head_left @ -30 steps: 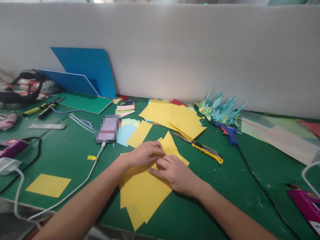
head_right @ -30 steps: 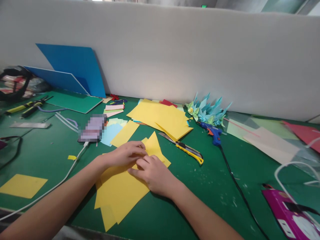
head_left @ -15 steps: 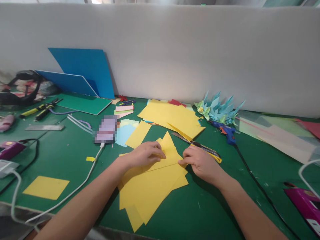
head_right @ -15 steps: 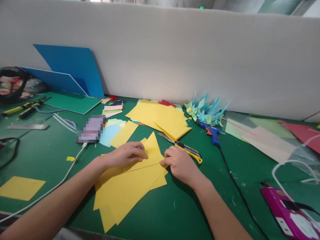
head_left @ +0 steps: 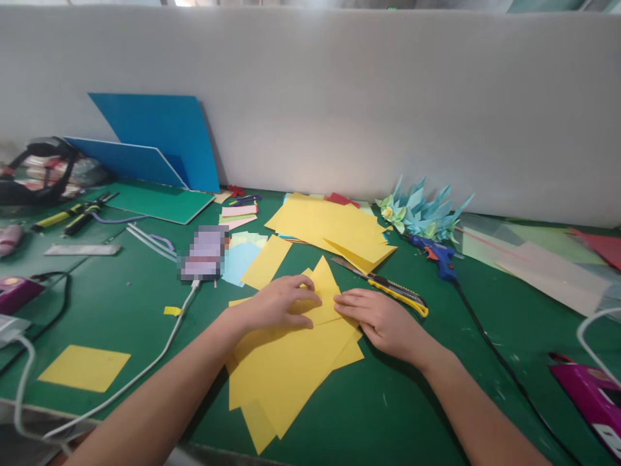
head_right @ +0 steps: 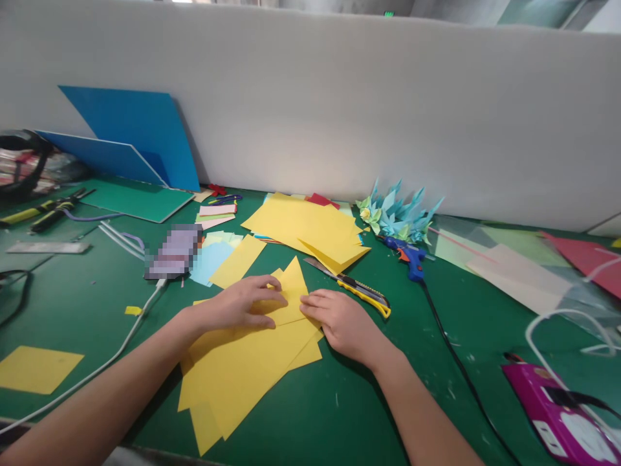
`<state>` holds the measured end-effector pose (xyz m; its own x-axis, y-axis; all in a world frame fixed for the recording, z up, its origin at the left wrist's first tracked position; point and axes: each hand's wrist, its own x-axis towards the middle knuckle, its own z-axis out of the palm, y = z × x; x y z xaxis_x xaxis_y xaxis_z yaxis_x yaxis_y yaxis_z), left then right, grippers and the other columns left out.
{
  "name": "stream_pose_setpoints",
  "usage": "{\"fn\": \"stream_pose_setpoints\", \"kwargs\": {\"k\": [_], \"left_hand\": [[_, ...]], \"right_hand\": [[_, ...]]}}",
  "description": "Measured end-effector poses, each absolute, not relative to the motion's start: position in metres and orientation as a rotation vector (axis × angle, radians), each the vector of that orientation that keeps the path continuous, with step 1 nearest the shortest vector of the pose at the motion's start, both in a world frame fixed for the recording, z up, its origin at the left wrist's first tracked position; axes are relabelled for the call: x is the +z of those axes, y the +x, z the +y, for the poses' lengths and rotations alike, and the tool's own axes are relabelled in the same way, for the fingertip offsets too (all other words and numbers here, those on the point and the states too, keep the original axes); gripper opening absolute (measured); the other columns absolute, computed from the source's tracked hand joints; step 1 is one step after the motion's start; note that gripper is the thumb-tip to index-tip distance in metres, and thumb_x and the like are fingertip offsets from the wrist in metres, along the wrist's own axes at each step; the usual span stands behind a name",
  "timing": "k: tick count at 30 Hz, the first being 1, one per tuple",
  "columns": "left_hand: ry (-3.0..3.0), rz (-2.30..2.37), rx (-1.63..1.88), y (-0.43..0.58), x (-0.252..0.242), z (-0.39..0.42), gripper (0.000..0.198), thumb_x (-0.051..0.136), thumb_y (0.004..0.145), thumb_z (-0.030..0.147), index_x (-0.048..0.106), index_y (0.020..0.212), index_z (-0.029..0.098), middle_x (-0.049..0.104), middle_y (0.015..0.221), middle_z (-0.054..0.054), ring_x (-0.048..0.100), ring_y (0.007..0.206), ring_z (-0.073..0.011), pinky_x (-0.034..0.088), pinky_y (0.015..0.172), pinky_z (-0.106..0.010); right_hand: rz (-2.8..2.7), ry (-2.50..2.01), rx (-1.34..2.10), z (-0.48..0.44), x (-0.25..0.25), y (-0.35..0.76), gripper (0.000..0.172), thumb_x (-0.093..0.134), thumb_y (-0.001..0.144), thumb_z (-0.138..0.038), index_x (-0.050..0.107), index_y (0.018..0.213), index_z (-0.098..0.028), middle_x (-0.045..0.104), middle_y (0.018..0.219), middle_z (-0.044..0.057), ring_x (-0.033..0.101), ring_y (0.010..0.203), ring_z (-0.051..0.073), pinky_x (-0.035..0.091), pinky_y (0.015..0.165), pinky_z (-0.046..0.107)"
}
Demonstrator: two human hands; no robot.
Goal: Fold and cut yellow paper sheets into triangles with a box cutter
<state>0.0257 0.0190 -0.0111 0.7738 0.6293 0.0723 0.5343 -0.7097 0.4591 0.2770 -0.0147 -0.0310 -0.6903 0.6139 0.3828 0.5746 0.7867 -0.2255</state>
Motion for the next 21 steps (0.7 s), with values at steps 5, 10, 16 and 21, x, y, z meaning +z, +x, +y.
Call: {"fn": "stream_pose_setpoints", "kwargs": {"k": [5,10,16,21], "left_hand": [[2.582,0.885,0.299,0.026,-0.014,0.02,0.038,0.071,0.075,0.034,0.064,0.109,0.021,0.056,0.129,-0.01,0.053,0.116,-0.0275,0.042,0.097,-0.042],[2.587,0.899,0.276,0.026,-0.014,0.019,0.035,0.07,0.077,0.034,0.065,0.11,0.021,0.057,0.129,-0.011,0.053,0.117,-0.0285,0.042,0.097,-0.043],[2.572,0.902,0.286,0.026,-0.016,0.019,0.036,0.07,0.077,0.033,0.064,0.111,0.021,0.056,0.129,-0.011,0.052,0.119,-0.0286,0.042,0.098,-0.045],[2.586,0.916,0.285,0.026,-0.017,0.019,0.037,0.071,0.076,0.033,0.065,0.11,0.021,0.056,0.13,-0.011,0.051,0.12,-0.0296,0.042,0.099,-0.045]], "right_hand": [[-2.608,-0.886,0.137,-0.014,-0.032,0.28,0.049,0.035,0.08,0.0,0.068,0.112,-0.018,0.067,0.117,0.005,0.061,0.109,0.023,0.052,0.092,0.042],[-2.633,-0.878,0.091,-0.014,-0.031,0.282,0.047,0.037,0.081,0.0,0.067,0.112,-0.019,0.067,0.117,0.005,0.061,0.109,0.022,0.053,0.091,0.041],[-2.645,-0.837,-0.009,-0.019,-0.032,0.274,0.044,0.038,0.082,-0.001,0.065,0.112,-0.017,0.067,0.116,0.009,0.059,0.105,0.024,0.051,0.088,0.043],[-2.683,-0.778,0.055,-0.026,-0.03,0.25,0.037,0.041,0.083,-0.003,0.063,0.111,-0.013,0.067,0.101,0.012,0.058,0.092,0.021,0.049,0.077,0.035]]}}
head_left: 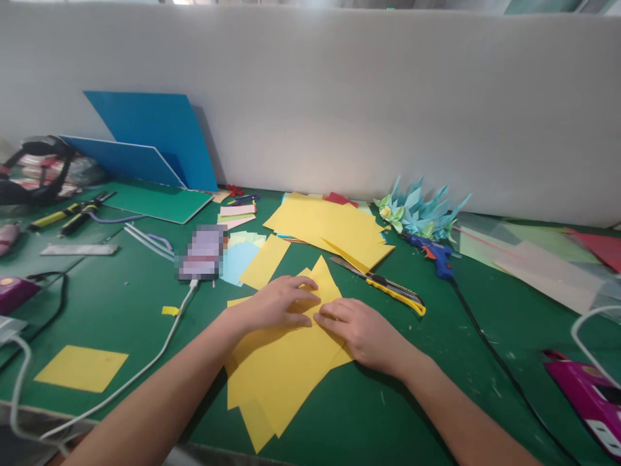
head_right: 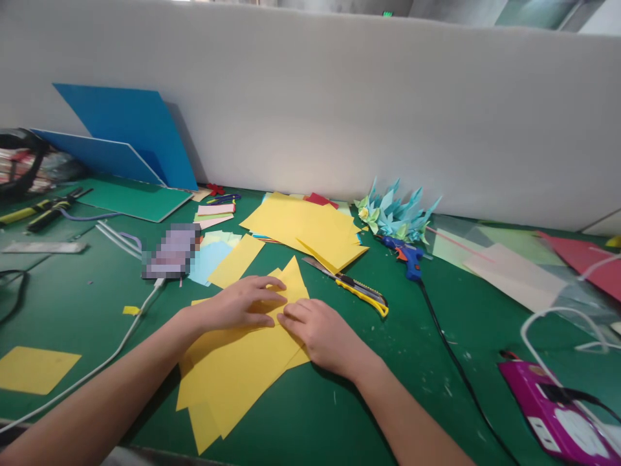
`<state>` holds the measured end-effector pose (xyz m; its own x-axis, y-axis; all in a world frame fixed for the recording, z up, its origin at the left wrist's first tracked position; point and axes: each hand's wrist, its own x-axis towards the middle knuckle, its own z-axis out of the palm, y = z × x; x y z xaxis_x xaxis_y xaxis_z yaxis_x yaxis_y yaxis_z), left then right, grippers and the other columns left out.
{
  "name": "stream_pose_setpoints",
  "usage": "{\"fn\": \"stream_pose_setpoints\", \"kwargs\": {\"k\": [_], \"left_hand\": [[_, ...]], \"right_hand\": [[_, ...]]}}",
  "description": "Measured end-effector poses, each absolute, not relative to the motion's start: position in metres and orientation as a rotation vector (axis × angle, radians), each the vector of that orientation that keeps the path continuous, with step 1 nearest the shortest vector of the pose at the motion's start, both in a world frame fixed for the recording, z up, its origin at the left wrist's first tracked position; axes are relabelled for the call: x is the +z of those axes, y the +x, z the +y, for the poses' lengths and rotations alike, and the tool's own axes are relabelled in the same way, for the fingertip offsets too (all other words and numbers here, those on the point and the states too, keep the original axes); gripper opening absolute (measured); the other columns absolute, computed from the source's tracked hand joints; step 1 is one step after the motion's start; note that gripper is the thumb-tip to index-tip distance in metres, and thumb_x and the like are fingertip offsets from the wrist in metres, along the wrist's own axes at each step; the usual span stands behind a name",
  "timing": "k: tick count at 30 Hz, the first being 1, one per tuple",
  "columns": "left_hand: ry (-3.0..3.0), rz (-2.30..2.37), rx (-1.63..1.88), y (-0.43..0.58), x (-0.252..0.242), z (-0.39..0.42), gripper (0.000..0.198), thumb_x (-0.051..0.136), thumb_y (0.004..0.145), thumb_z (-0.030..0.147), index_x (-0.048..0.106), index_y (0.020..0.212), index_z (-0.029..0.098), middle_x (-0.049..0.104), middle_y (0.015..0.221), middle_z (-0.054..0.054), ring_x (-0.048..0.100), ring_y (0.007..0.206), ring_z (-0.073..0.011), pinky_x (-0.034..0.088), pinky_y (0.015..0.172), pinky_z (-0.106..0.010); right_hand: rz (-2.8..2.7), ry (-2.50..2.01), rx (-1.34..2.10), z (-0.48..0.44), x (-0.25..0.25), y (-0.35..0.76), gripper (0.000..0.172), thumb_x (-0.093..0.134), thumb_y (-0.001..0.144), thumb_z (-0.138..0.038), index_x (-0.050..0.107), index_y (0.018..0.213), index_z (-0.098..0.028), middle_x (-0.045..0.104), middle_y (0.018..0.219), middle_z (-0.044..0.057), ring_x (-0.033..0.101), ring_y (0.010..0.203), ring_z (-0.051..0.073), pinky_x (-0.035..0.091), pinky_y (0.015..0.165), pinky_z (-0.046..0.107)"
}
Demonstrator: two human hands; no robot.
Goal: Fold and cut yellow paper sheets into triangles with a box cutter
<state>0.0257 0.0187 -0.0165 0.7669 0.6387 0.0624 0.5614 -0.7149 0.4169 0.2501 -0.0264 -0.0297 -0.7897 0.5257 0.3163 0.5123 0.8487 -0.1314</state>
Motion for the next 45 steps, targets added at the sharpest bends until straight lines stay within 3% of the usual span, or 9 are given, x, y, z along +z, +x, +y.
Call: {"fn": "stream_pose_setpoints", "kwargs": {"k": [8,15,18,21,25,32,37,40,45], "left_hand": [[2.59,0.882,0.308,0.025,-0.018,0.019,0.035,0.069,0.077,0.033,0.064,0.11,0.022,0.056,0.13,-0.009,0.053,0.116,-0.0278,0.042,0.097,-0.043],[2.534,0.899,0.291,0.026,-0.014,0.019,0.035,0.07,0.077,0.032,0.064,0.109,0.021,0.056,0.129,-0.01,0.051,0.118,-0.0283,0.042,0.098,-0.044],[2.553,0.893,0.294,0.026,-0.014,0.019,0.035,0.07,0.077,0.032,0.064,0.109,0.022,0.056,0.129,-0.01,0.052,0.117,-0.0277,0.042,0.097,-0.043],[2.568,0.898,0.307,0.026,-0.017,0.019,0.036,0.07,0.076,0.033,0.064,0.109,0.022,0.057,0.127,-0.01,0.052,0.117,-0.0279,0.042,0.097,-0.043],[2.585,0.893,0.342,0.025,-0.018,0.019,0.035,0.069,0.078,0.036,0.065,0.109,0.021,0.057,0.129,-0.011,0.052,0.118,-0.0281,0.042,0.098,-0.043],[2.53,0.905,0.246,0.025,-0.014,0.019,0.039,0.07,0.077,0.03,0.062,0.114,0.02,0.053,0.133,-0.011,0.047,0.123,-0.0288,0.038,0.102,-0.044],[2.489,0.903,0.248,0.024,-0.012,0.018,0.037,0.068,0.078,0.031,0.061,0.113,0.022,0.052,0.134,-0.009,0.046,0.123,-0.0292,0.039,0.1,-0.045],[2.495,0.882,0.257,0.024,-0.008,0.015,0.034,0.067,0.078,0.028,0.06,0.111,0.022,0.053,0.129,-0.009,0.049,0.118,-0.0282,0.041,0.097,-0.044],[2.489,0.835,0.257,0.027,0.0,0.01,0.02,0.062,0.079,0.02,0.059,0.099,0.02,0.055,0.105,-0.007,0.056,0.093,-0.0202,0.047,0.08,-0.034]], "right_hand": [[-2.589,-0.812,0.029,-0.016,-0.03,0.271,0.036,0.041,0.084,-0.002,0.072,0.093,-0.019,0.063,0.076,0.007,0.054,0.073,0.019,0.042,0.064,0.031],[-2.527,-0.895,-0.003,-0.01,-0.022,0.298,0.043,0.035,0.078,0.002,0.072,0.074,-0.02,0.064,0.07,0.006,0.054,0.069,0.017,0.044,0.061,0.03],[-2.472,-0.88,-0.098,-0.013,-0.023,0.29,0.042,0.034,0.08,0.001,0.071,0.082,-0.02,0.065,0.076,0.007,0.054,0.073,0.018,0.046,0.067,0.032],[-2.519,-0.79,-0.068,-0.019,-0.026,0.271,0.042,0.034,0.084,-0.001,0.066,0.104,-0.018,0.065,0.093,0.01,0.054,0.086,0.02,0.045,0.075,0.034],[-2.703,-0.681,0.015,-0.024,-0.031,0.251,0.038,0.04,0.088,-0.005,0.062,0.116,-0.019,0.062,0.083,0.007,0.052,0.079,0.018,0.041,0.071,0.032],[-2.537,-0.791,0.051,-0.014,-0.028,0.272,0.038,0.041,0.083,0.001,0.073,0.085,-0.02,0.059,0.068,0.004,0.048,0.072,0.017,0.036,0.064,0.03],[-2.486,-0.992,-0.078,-0.007,-0.023,0.301,0.035,0.04,0.071,0.003,0.06,0.054,-0.02,0.058,0.063,0.004,0.049,0.068,0.018,0.037,0.064,0.032],[-2.299,-1.231,-0.152,-0.005,-0.023,0.312,0.029,0.04,0.076,-0.002,0.059,0.063,-0.02,0.063,0.075,0.006,0.053,0.076,0.021,0.041,0.067,0.034],[-2.107,-1.621,0.074,0.0,-0.03,0.313,0.009,0.051,0.084,-0.027,0.056,0.088,-0.021,0.065,0.085,0.008,0.06,0.078,0.024,0.044,0.061,0.032]]}}
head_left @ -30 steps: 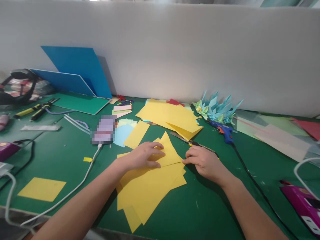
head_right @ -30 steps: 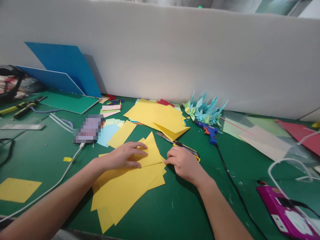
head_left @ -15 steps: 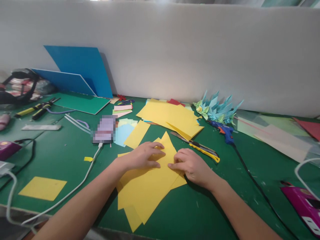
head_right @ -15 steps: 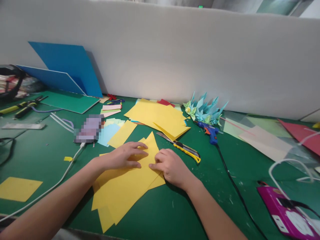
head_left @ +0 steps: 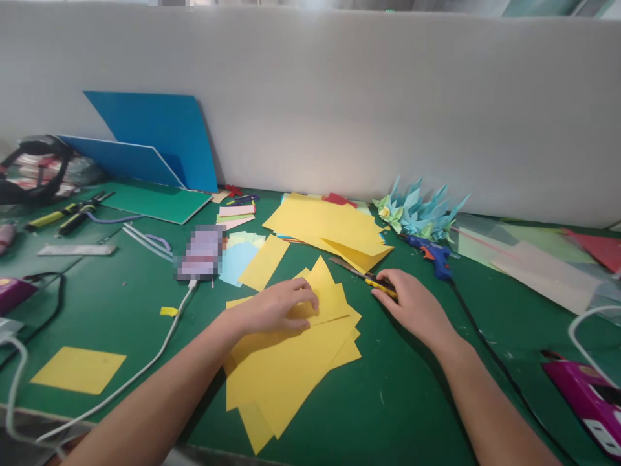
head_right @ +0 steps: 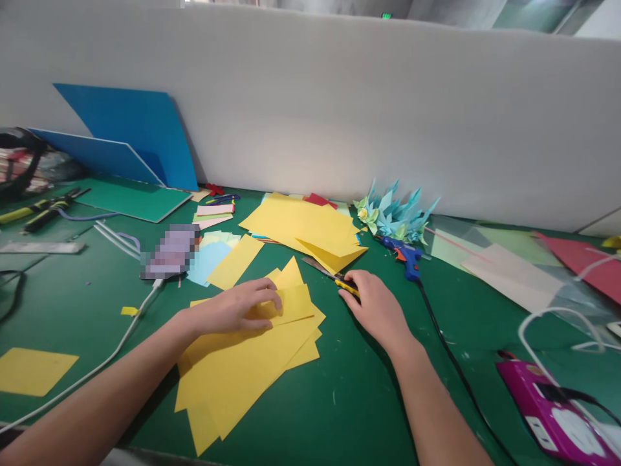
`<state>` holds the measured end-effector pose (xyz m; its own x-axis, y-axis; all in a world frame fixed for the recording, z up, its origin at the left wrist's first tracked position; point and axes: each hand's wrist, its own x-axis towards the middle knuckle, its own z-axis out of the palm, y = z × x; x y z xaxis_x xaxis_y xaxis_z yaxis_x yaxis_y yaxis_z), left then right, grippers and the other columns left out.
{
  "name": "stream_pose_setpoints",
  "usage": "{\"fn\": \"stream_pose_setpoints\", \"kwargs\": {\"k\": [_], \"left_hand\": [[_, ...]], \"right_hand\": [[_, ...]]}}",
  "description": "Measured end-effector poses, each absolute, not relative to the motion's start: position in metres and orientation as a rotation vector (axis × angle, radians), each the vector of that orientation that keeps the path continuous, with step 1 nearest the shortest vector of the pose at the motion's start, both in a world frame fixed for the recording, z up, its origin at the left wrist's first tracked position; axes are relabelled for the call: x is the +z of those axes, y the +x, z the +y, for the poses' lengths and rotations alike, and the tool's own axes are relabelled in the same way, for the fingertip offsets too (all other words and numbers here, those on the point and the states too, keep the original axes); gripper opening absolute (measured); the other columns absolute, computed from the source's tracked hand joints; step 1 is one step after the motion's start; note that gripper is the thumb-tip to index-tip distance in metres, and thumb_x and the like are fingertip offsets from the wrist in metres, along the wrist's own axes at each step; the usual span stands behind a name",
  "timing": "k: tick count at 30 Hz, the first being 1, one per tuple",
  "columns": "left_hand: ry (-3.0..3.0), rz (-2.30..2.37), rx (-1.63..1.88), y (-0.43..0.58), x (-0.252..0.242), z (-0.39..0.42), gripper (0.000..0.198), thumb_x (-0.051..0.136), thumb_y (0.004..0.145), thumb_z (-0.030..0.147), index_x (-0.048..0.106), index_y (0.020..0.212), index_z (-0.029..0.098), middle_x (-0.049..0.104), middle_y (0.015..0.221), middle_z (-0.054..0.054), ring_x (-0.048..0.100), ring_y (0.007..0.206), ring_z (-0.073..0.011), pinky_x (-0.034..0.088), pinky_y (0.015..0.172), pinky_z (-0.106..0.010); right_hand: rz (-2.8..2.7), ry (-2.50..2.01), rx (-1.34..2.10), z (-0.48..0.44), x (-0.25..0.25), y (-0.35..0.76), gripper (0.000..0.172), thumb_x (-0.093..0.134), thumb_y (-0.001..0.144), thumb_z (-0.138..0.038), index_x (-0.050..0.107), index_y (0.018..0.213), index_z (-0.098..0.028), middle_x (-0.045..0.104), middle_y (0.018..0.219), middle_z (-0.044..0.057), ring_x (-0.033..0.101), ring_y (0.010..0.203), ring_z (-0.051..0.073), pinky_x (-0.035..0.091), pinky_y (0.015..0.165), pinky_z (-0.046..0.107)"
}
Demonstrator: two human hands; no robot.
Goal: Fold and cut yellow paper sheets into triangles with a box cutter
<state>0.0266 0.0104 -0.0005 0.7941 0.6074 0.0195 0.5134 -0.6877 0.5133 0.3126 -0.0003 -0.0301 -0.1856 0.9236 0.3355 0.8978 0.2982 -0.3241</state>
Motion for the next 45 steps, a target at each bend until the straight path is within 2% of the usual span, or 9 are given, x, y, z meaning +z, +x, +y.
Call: {"fn": "stream_pose_setpoints", "kwargs": {"k": [5,11,15,17,19,21,24,30,45], "left_hand": [[2.486,0.831,0.237,0.028,0.003,0.009,0.011,0.062,0.079,0.019,0.058,0.089,0.019,0.05,0.095,-0.003,0.054,0.082,-0.0162,0.045,0.07,-0.028],[2.557,0.868,0.235,0.027,0.002,0.009,0.011,0.062,0.077,0.018,0.057,0.087,0.018,0.049,0.094,-0.002,0.052,0.072,-0.0132,0.039,0.058,-0.024],[2.605,0.924,0.223,0.024,0.003,0.012,0.012,0.063,0.076,0.021,0.058,0.086,0.018,0.05,0.093,-0.003,0.051,0.068,-0.0128,0.041,0.057,-0.025],[2.63,0.954,0.234,0.022,0.004,0.013,0.014,0.065,0.075,0.024,0.06,0.086,0.018,0.051,0.097,-0.005,0.053,0.074,-0.0157,0.045,0.062,-0.028],[2.651,0.939,0.293,0.021,0.005,0.013,0.014,0.066,0.074,0.026,0.061,0.086,0.018,0.051,0.109,-0.008,0.054,0.092,-0.0217,0.048,0.075,-0.034],[2.655,0.88,0.348,0.021,0.006,0.013,0.013,0.065,0.075,0.024,0.063,0.088,0.019,0.048,0.124,-0.009,0.049,0.111,-0.0267,0.044,0.091,-0.041],[2.618,0.781,0.305,0.022,0.003,0.014,0.023,0.059,0.078,0.017,0.062,0.1,0.021,0.05,0.131,-0.008,0.044,0.122,-0.0257,0.038,0.102,-0.042],[2.535,0.794,0.203,0.021,-0.001,0.016,0.037,0.057,0.078,0.017,0.056,0.115,0.019,0.054,0.13,-0.01,0.048,0.121,-0.024,0.04,0.101,-0.039],[2.443,0.806,0.174,0.019,-0.002,0.02,0.033,0.06,0.082,0.026,0.058,0.115,0.019,0.052,0.134,-0.009,0.043,0.126,-0.0243,0.035,0.106,-0.04]], "right_hand": [[-2.002,-1.727,0.207,0.003,-0.035,0.308,0.013,0.051,0.081,-0.025,0.054,0.093,-0.021,0.065,0.089,0.008,0.061,0.083,0.025,0.047,0.066,0.035],[-2.112,-1.421,0.41,-0.003,-0.028,0.31,0.025,0.045,0.086,-0.022,0.056,0.109,-0.025,0.061,0.106,0.008,0.059,0.097,0.025,0.049,0.082,0.039],[-2.273,-1.303,0.5,-0.007,-0.025,0.31,0.031,0.043,0.087,-0.018,0.059,0.111,-0.028,0.06,0.106,0.006,0.057,0.1,0.023,0.048,0.085,0.04],[-2.322,-1.278,0.495,-0.007,-0.025,0.31,0.032,0.044,0.086,-0.016,0.061,0.11,-0.028,0.06,0.105,0.007,0.057,0.1,0.024,0.048,0.086,0.041],[-2.343,-1.273,0.459,-0.007,-0.027,0.309,0.032,0.045,0.086,-0.016,0.062,0.109,-0.028,0.061,0.105,0.007,0.056,0.1,0.024,0.047,0.086,0.043],[-2.353,-1.272,0.422,-0.007,-0.029,0.308,0.031,0.048,0.086,-0.019,0.063,0.111,-0.029,0.061,0.108,0.007,0.056,0.101,0.025,0.047,0.087,0.045],[-2.38,-1.258,0.4,-0.006,-0.032,0.305,0.031,0.05,0.088,-0.023,0.063,0.116,-0.03,0.061,0.109,0.007,0.056,0.1,0.025,0.047,0.086,0.045],[-2.423,-1.218,0.328,-0.003,-0.032,0.305,0.032,0.046,0.091,-0.02,0.065,0.115,-0.029,0.062,0.101,0.008,0.056,0.092,0.024,0.049,0.078,0.041],[-2.422,-1.163,0.306,-0.002,-0.036,0.311,0.033,0.046,0.092,-0.019,0.065,0.116,-0.034,0.062,0.1,0.007,0.056,0.093,0.022,0.049,0.079,0.04]]}}
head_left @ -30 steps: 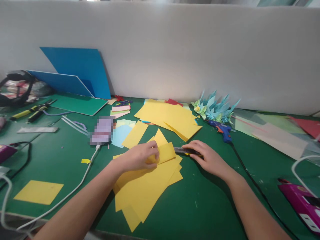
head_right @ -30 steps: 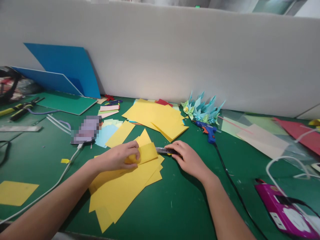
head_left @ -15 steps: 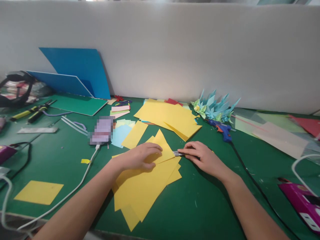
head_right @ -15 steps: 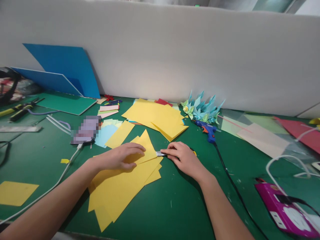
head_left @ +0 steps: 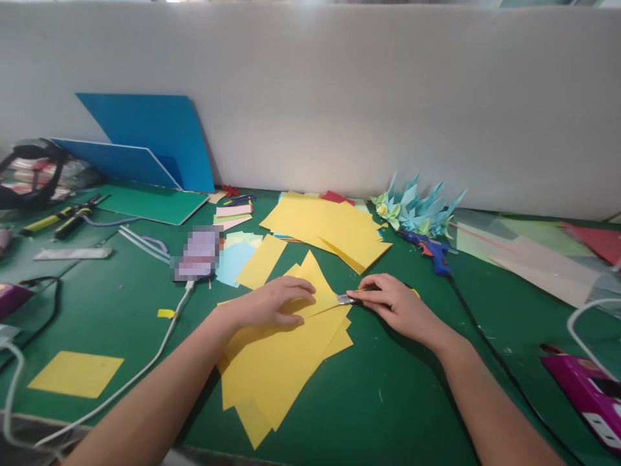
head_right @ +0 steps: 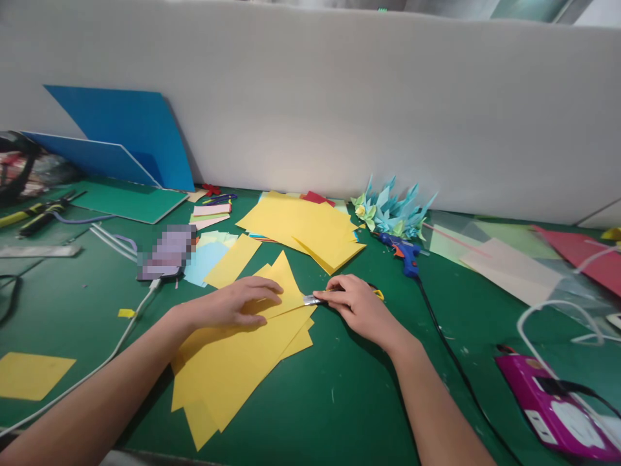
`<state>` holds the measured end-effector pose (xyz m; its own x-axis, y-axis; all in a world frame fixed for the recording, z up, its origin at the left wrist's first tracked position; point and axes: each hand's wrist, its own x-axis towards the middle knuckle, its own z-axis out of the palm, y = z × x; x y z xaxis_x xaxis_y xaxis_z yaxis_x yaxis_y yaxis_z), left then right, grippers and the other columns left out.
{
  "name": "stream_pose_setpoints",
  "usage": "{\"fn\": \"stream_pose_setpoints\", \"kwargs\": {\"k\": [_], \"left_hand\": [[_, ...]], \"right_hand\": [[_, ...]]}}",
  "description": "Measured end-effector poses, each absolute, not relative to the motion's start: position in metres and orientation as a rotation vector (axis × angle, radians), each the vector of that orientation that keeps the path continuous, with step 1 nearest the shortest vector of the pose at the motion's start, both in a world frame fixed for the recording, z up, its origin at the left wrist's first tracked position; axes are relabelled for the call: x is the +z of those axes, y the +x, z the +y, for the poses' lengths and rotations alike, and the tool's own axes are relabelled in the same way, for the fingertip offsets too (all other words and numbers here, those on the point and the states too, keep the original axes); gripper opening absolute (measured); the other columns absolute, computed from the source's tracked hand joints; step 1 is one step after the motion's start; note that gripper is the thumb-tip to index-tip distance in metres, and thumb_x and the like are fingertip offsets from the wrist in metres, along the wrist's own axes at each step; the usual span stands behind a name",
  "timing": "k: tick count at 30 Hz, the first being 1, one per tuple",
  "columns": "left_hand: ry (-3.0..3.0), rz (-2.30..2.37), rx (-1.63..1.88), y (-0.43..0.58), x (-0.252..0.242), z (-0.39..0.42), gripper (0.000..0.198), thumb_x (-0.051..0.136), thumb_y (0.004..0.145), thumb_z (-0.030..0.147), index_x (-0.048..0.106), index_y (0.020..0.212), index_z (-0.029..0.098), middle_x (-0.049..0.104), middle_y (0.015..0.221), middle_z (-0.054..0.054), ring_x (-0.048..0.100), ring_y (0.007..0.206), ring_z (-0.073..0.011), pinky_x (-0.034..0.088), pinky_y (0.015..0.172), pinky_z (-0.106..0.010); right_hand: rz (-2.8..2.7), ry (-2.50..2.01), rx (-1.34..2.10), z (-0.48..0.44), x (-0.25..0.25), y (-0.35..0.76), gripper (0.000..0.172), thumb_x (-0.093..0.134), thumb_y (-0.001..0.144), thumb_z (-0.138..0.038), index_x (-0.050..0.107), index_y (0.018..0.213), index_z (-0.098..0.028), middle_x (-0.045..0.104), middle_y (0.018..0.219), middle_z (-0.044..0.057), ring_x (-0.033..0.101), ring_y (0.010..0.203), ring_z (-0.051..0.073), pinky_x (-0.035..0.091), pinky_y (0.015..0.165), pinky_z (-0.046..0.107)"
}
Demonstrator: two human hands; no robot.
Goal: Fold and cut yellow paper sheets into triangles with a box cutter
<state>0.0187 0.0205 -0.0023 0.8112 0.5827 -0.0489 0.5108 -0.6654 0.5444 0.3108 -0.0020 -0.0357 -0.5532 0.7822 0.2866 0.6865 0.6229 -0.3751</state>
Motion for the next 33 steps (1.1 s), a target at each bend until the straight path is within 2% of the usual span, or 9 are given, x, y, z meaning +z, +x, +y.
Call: {"fn": "stream_pose_setpoints", "kwargs": {"k": [3,6,9,33], "left_hand": [[2.443,0.786,0.201,0.0194,-0.0025,0.0211,0.027,0.055,0.087,0.027,0.06,0.113,0.02,0.054,0.131,-0.009,0.045,0.124,-0.0229,0.036,0.105,-0.04],[2.453,0.76,0.232,0.0199,-0.0028,0.0215,0.023,0.05,0.09,0.02,0.061,0.11,0.021,0.056,0.128,-0.008,0.049,0.121,-0.021,0.038,0.104,-0.039],[2.452,0.768,0.227,0.0199,-0.003,0.0213,0.025,0.051,0.088,0.016,0.061,0.111,0.02,0.055,0.129,-0.009,0.049,0.121,-0.0215,0.038,0.103,-0.039],[2.379,0.813,0.193,0.0207,-0.0038,0.0219,0.034,0.052,0.087,0.018,0.052,0.121,0.021,0.051,0.133,-0.008,0.044,0.125,-0.0209,0.036,0.105,-0.038]], "right_hand": [[-2.429,-1.157,0.31,-0.0012,-0.0356,0.3119,0.033,0.045,0.092,-0.02,0.065,0.115,-0.033,0.062,0.101,0.008,0.056,0.093,0.022,0.049,0.079,0.04],[-2.435,-1.147,0.316,-0.0014,-0.0343,0.3117,0.033,0.045,0.093,-0.02,0.066,0.113,-0.033,0.062,0.099,0.008,0.056,0.092,0.022,0.049,0.078,0.04],[-2.439,-1.141,0.33,-0.0022,-0.0323,0.3114,0.032,0.044,0.093,-0.022,0.066,0.113,-0.034,0.062,0.097,0.008,0.055,0.091,0.023,0.049,0.077,0.04],[-2.504,-1.096,0.316,-0.0046,-0.0297,0.314,0.034,0.041,0.094,-0.022,0.065,0.115,-0.033,0.06,0.095,0.009,0.055,0.089,0.022,0.048,0.073,0.038]]}}
